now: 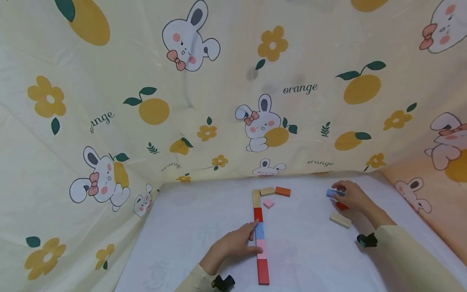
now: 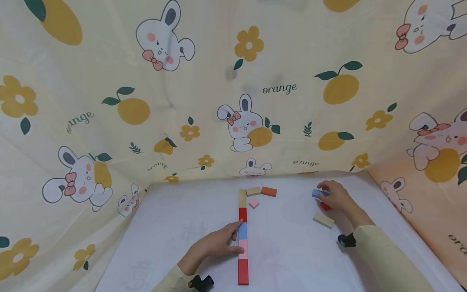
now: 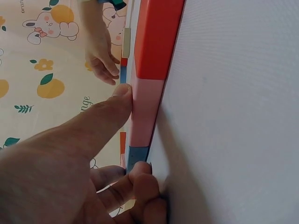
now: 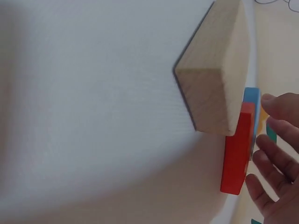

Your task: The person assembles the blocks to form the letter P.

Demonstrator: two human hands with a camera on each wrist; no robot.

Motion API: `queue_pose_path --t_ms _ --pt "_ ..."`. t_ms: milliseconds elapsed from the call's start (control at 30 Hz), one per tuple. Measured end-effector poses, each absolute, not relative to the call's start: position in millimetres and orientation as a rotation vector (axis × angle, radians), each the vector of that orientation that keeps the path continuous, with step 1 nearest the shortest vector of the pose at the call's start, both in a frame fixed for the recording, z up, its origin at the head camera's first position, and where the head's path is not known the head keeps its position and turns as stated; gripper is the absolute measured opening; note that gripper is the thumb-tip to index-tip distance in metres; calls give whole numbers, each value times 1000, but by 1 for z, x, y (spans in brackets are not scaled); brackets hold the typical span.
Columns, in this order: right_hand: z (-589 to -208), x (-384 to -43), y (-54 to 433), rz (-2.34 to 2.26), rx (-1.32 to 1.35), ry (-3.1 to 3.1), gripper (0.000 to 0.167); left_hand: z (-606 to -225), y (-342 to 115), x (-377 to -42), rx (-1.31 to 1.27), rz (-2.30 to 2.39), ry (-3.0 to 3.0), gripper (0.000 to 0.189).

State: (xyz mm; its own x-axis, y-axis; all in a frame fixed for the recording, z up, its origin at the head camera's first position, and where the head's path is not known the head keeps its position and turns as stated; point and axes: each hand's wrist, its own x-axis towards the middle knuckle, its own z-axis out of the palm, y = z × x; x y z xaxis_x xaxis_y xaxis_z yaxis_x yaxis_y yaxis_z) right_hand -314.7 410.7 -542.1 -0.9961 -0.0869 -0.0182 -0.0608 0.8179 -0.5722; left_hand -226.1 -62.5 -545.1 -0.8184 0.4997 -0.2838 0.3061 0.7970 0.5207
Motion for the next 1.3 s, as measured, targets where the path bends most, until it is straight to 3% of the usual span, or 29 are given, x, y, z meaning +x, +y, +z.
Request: queue_pose_path --t_ms 367,1300 --pt "-548 -316 411 -860 20 2913 50 -545 -63 -226 601 671 2574 97" --pt "-548 -316 376 -1073 18 2917 50 -548 -63 -228 598 661 2563 97"
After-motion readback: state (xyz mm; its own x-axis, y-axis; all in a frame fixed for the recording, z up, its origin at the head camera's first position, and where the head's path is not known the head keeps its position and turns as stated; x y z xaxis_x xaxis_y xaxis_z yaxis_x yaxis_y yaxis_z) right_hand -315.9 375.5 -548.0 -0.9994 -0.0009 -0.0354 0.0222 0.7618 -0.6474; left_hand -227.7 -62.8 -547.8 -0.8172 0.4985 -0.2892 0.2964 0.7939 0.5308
